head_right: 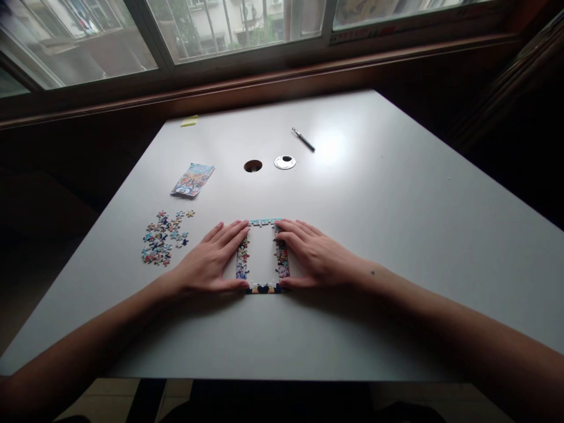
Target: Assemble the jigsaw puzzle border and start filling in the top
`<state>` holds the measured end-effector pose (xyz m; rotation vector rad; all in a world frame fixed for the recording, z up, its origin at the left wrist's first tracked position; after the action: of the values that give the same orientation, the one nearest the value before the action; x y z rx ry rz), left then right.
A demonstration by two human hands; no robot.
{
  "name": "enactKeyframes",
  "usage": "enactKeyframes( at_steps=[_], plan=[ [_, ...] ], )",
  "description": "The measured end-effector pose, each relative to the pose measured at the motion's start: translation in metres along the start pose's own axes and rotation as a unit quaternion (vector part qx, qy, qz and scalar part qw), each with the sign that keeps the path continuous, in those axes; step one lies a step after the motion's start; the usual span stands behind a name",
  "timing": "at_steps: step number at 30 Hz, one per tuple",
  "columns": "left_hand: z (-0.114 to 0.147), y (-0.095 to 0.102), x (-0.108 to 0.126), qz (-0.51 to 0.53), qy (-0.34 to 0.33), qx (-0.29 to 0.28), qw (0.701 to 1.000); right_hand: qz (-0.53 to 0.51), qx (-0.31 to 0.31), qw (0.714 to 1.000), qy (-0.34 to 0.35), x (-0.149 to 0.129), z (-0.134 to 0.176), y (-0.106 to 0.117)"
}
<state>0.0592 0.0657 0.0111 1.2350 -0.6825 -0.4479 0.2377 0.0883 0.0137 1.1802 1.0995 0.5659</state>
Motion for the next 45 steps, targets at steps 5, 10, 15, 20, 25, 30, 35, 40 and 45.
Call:
enactKeyframes(
  at_steps=[5,10,15,20,25,30,35,40,45],
  plan=[
    [0.001,-0.002,0.0,0.006,0.005,0.001,1.0,-0.002,-0.005,1.0,0.016,-0.002,0.001,0.004],
    [0.0,0.004,0.0,0.011,0.007,0.003,1.0,0.011,0.004,1.0,0.017,0.004,0.003,-0.001],
    [0.022,0.031,-0.025,-0.007,0.065,0.021,0.998,0.023,0.012,0.999,0.021,0.008,0.003,-0.005],
    [0.09,0.023,-0.092,-0.034,0.259,0.033,0.965,0.006,0.015,1.0,0.015,0.009,0.003,-0.004],
    [0.109,0.0,-0.129,-0.008,0.322,0.018,0.947,-0.002,0.015,1.0,0.009,0.01,0.002,-0.004],
    [0.065,0.001,-0.118,-0.028,0.268,-0.014,0.963,-0.013,-0.001,1.0,0.002,0.007,0.001,0.001],
    [0.035,0.002,-0.101,-0.023,0.234,-0.007,0.972,-0.023,-0.015,1.0,-0.002,0.008,0.004,0.008],
    [0.025,0.007,-0.086,0.002,0.181,0.021,0.983,-0.022,-0.023,0.999,0.002,0.012,0.007,0.01],
    [0.047,0.021,-0.115,0.031,0.26,0.099,0.96,-0.023,-0.011,1.0,0.006,0.012,0.008,0.012]
  ],
)
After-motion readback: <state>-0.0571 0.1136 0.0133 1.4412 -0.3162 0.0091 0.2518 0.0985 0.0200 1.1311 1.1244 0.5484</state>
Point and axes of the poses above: each hand's wrist, its own z-axis away from the middle knuckle, its own y-axis out of the back of the hand, x = y × z, the point moved 8 cm from there along -z, towards the middle knuckle, and after that the axes turned 14 degrees about -x, right-handed, at the moved point
